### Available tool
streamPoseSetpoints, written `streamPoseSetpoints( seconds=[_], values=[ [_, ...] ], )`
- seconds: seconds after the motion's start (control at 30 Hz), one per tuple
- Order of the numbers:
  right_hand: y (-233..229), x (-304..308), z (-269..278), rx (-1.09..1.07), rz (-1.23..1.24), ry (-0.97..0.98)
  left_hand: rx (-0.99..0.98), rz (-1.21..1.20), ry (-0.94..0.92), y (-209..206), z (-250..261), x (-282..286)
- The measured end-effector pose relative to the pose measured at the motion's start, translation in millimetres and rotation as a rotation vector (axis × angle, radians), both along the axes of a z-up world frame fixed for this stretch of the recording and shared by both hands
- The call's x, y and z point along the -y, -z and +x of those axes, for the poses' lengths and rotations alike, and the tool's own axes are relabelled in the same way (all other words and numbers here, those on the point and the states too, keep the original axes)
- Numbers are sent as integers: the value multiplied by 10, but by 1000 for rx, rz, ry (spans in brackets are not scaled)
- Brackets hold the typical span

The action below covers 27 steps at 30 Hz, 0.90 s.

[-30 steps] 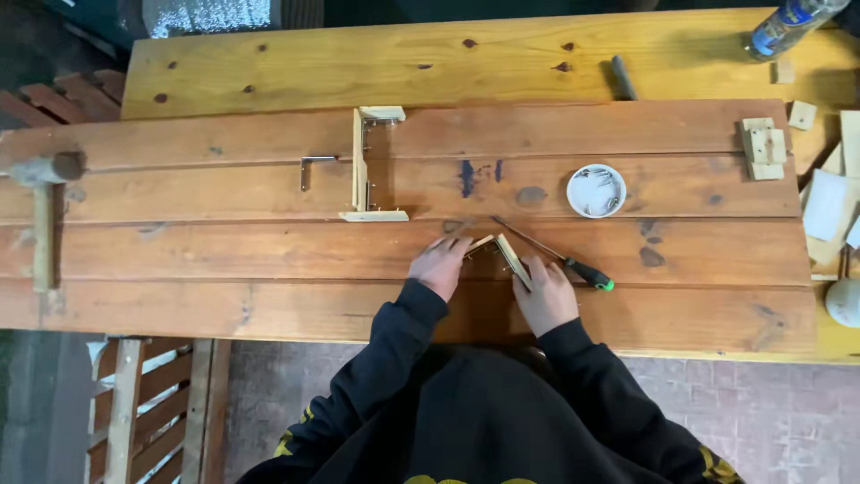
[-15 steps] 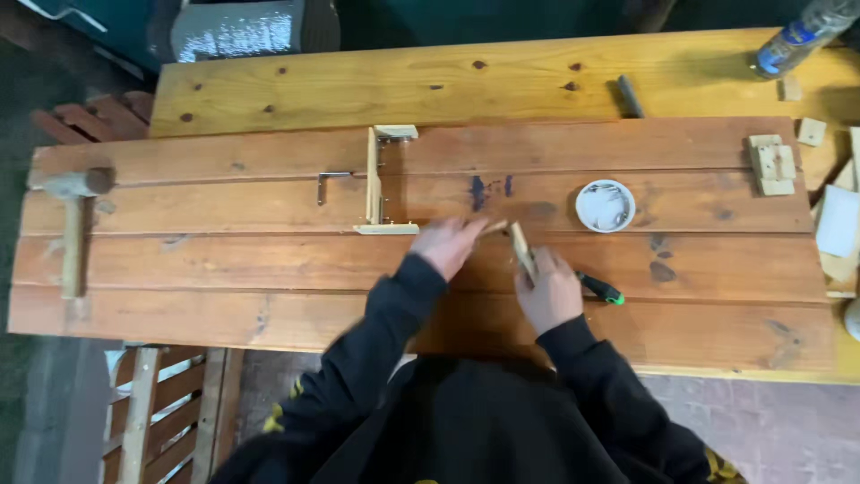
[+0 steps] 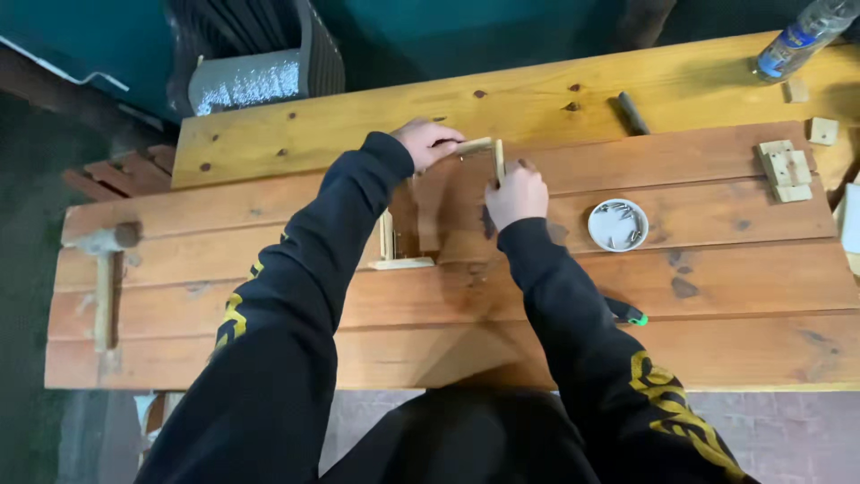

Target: The person assembles a small wooden frame by attaching metal brackets to wooden pieces using a screwdriver. They repeatedly pick up screws, align the brackets, and tighten them onto the wood, then attach the pieces to a larger frame structure.

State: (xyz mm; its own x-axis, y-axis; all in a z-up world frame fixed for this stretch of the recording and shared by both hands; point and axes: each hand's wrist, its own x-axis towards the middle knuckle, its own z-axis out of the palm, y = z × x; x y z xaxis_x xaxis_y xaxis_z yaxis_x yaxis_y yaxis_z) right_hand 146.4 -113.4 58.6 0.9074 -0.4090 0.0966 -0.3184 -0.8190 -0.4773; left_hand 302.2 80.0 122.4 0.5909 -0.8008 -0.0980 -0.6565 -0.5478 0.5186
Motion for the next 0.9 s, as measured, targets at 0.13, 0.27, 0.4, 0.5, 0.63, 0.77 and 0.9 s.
streamPoseSetpoints(
  seconds=[0.13, 0.27, 0.4, 0.5, 0.63, 0.77, 0.9],
  values=[
    [-164, -133, 132, -56, 71, 20, -28, 74, 29, 366, 446, 18],
    [-96, -189, 260, -92, 37, 10, -53, 93, 18, 328, 567, 59],
    [218, -147, 343, -88, -14, 27, -61, 62, 34, 441, 635, 124],
    [-87, -209, 253, -174, 38, 40, -105, 85, 62, 513, 678, 65],
    [-117, -274, 204, -195, 19, 96, -96, 109, 115, 586, 613, 7],
    [-5, -318, 180, -219, 9, 114, -118, 101, 100, 617, 517, 11],
    [-76, -359, 157, -296, 10, 107, -159, 120, 74, 754, 544, 14]
  ],
)
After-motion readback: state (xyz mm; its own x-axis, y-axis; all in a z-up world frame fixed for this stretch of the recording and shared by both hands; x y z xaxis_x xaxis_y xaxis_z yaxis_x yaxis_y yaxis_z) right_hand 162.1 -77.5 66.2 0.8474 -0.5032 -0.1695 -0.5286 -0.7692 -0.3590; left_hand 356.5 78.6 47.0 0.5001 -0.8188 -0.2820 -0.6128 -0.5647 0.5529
